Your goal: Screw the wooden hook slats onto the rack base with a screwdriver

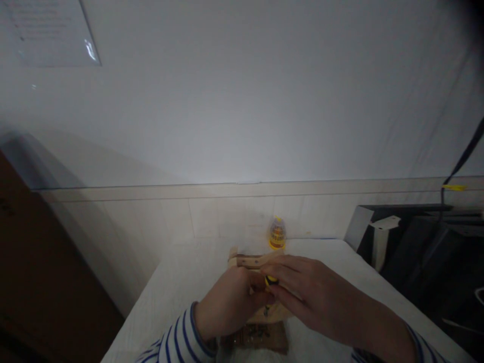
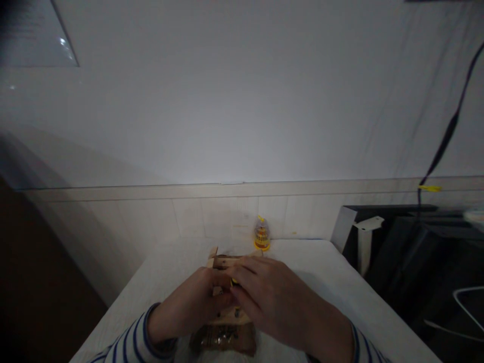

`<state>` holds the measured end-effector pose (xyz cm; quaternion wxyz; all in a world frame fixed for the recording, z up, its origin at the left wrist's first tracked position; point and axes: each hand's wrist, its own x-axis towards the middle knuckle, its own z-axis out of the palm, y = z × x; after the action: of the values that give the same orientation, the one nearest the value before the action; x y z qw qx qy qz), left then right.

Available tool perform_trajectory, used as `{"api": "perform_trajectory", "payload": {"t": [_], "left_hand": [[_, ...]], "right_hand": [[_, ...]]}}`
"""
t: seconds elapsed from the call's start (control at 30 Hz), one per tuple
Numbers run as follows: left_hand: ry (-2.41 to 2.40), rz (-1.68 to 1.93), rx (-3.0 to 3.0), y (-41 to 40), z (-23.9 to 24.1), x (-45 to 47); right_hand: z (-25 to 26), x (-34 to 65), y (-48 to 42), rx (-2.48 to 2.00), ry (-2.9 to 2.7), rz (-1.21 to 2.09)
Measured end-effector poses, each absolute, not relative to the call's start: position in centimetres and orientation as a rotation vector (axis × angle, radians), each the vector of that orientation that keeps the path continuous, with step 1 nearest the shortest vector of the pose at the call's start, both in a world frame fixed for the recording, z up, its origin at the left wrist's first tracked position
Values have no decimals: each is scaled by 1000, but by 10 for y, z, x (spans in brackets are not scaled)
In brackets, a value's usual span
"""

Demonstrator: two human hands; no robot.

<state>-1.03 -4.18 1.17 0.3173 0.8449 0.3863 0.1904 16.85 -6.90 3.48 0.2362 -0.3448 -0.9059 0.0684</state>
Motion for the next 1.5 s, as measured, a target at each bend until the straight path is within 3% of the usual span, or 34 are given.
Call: {"api": "perform_trajectory", "payload": {"t": [0.77,1.5], "left_hand": [[850,498,2238,-40,10,-12],[1106,453,2231,-41,10,-9]], "right_hand": [[31,168,-65,-1042,-2496,77],[33,169,-67,-994,-2479,103]]}}
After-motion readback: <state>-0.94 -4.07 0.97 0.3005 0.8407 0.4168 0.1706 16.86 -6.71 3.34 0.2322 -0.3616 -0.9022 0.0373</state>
